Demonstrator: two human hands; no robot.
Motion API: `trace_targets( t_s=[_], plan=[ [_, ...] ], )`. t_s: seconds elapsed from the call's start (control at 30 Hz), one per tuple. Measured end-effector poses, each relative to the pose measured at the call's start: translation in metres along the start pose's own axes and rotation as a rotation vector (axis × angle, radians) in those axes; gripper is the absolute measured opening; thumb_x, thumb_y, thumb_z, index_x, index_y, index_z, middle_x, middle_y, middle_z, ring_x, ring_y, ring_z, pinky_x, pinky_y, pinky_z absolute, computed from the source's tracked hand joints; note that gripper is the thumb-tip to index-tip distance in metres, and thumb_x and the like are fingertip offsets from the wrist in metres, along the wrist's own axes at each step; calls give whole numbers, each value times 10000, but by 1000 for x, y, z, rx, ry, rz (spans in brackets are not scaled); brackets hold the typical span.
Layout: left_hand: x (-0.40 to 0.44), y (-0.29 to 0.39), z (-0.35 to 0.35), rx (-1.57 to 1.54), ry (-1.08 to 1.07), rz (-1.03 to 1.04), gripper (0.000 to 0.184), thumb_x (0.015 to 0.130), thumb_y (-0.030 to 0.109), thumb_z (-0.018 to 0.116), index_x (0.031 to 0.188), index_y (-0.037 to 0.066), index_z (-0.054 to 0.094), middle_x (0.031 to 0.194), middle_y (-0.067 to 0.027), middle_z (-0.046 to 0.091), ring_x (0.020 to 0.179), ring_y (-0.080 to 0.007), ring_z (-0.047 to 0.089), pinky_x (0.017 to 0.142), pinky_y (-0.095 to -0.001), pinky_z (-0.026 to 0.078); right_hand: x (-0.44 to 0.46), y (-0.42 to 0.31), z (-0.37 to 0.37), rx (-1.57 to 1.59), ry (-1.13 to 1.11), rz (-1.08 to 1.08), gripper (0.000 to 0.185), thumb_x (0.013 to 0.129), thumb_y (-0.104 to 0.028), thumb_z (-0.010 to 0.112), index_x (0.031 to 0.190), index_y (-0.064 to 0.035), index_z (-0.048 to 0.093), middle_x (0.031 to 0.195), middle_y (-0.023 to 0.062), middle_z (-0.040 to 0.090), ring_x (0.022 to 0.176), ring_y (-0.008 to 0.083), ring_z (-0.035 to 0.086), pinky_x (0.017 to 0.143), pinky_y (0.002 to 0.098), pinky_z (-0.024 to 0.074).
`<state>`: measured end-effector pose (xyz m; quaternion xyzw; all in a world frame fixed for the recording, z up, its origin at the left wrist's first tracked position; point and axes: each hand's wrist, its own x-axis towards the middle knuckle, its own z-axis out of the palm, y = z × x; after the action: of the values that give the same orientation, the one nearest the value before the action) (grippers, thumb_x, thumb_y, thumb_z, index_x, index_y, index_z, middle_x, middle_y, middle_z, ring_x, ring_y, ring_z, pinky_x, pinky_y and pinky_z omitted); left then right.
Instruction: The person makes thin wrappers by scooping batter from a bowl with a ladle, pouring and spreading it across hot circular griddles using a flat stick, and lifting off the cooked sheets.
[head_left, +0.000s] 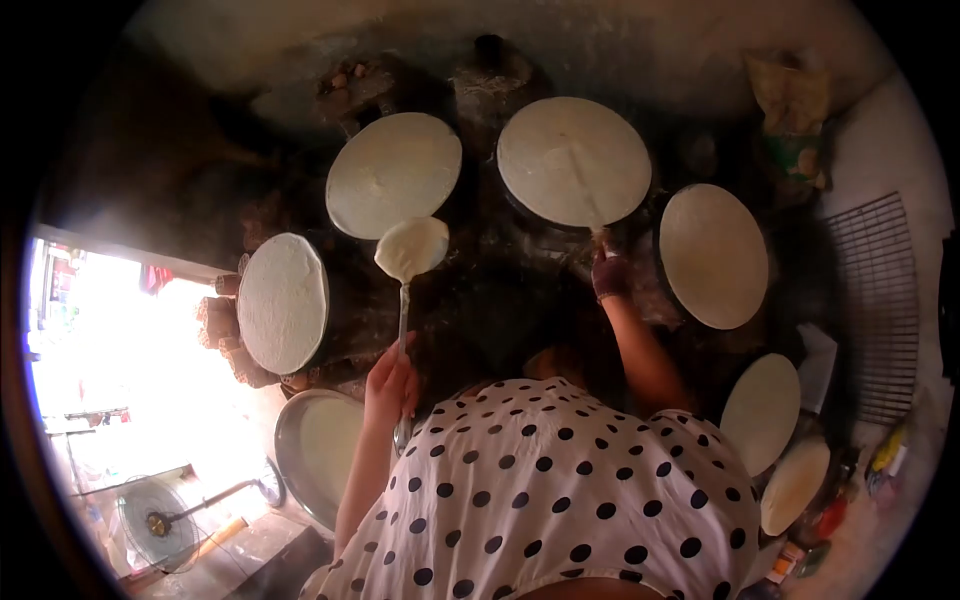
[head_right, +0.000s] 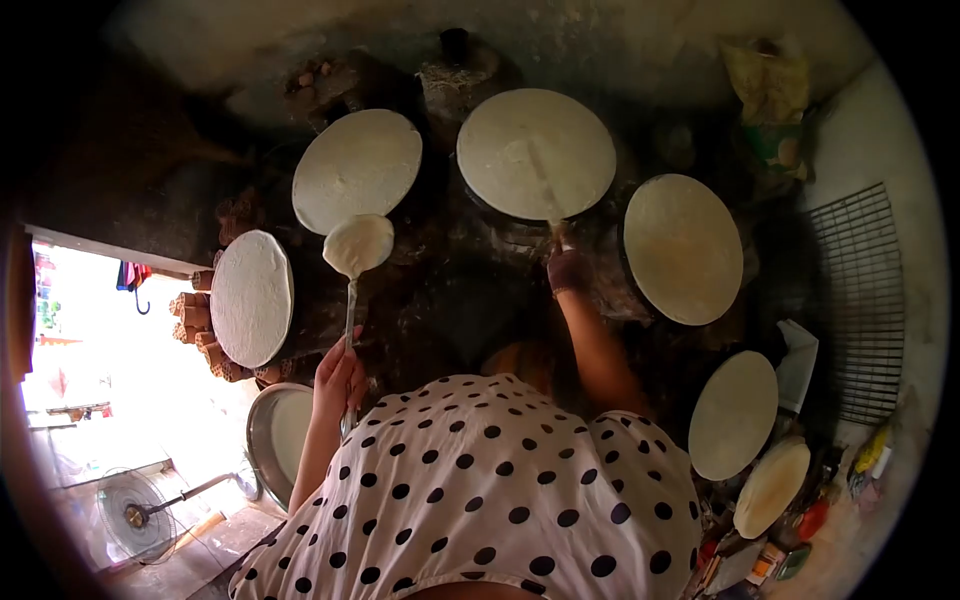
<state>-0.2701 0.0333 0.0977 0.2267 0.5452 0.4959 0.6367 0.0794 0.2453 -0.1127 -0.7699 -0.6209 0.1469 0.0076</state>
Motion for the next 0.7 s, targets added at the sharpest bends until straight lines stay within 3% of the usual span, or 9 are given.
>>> trace_targets(
  t_s=[0.13, 0.2, 0.23, 0.33, 0.47, 0.53, 0.6, 0.67, 0.7],
  plan=[
    [-8, -13, -54, -19, 32, -131, 397, 982, 162, 411, 1351, 16, 417, 544, 2, 408, 372, -86, 368, 345, -214, 321, -34, -30, 13, -148, 340, -355, 437, 891, -417, 509, 1304, -275, 500, 1107, 159, 640, 992, 366, 615, 863, 455, 479],
    [-13, -19, -85, -77, -22, -215, 378, 981, 156, 412, 1336, 28, 441, 571, 5, 416, 384, -84, 372, 354, -212, 325, -53, -59, 1, 280, 69, 157, 385, 893, -437, 507, 1223, -251, 576, 971, 204, 661, 886, 379, 642, 776, 457, 507],
    [-22, -21, -96, -23, -90, -176, 362, 981, 146, 405, 1324, 45, 461, 593, 14, 403, 385, -77, 356, 358, -207, 311, -56, -57, 19, 339, 270, 98, 415, 888, -492, 492, 1110, -181, 655, 842, 228, 662, 812, 385, 653, 719, 459, 517],
    [-57, -18, -96, -286, -152, -196, 365, 983, 140, 397, 1334, 52, 451, 604, 23, 383, 394, -69, 334, 363, -199, 287, -71, -45, 23, 169, 222, -148, 572, 890, -594, 423, 1012, -104, 692, 841, 246, 655, 826, 384, 652, 726, 471, 507],
    [-42, -44, -114, -320, -79, -356, 358, 996, 187, 396, 1328, 66, 457, 595, 68, 313, 412, -33, 277, 362, -189, 239, -73, -46, 45, 405, 208, -19, 799, 871, -716, 283, 1033, -39, 677, 839, 232, 663, 780, 395, 647, 694, 470, 493],
    [-40, -49, -130, -426, -26, -462, 323, 990, 180, 401, 1282, 70, 485, 595, 77, 314, 413, -27, 287, 361, -183, 247, -105, -60, 28, 288, 104, -91, 737, 901, -651, 339, 1028, -4, 668, 808, 229, 662, 733, 398, 641, 666, 467, 492],
    [-49, -41, -137, -729, -64, -505, 296, 992, 183, 394, 1242, 72, 507, 585, 83, 319, 405, -27, 304, 356, -180, 259, -114, -64, 32, 539, 237, 168, 580, 913, -542, 451, 1082, -25, 652, 806, 238, 657, 746, 397, 637, 689, 454, 497],
    [-70, -28, -135, -640, -143, -351, 314, 994, 162, 393, 1276, 64, 489, 584, 71, 341, 398, -33, 324, 352, -181, 267, -135, -64, 7, 454, -41, 273, 407, 899, -413, 543, 1158, -112, 630, 849, 219, 659, 791, 388, 635, 725, 427, 504],
    [-81, -22, -134, -288, -78, -209, 333, 985, 145, 407, 1301, 65, 476, 583, 51, 382, 405, -41, 346, 355, -191, 267, -152, -50, 9, 269, -81, -17, 402, 880, -403, 569, 1183, -143, 617, 865, 206, 660, 803, 375, 635, 729, 419, 502]
  ],
)
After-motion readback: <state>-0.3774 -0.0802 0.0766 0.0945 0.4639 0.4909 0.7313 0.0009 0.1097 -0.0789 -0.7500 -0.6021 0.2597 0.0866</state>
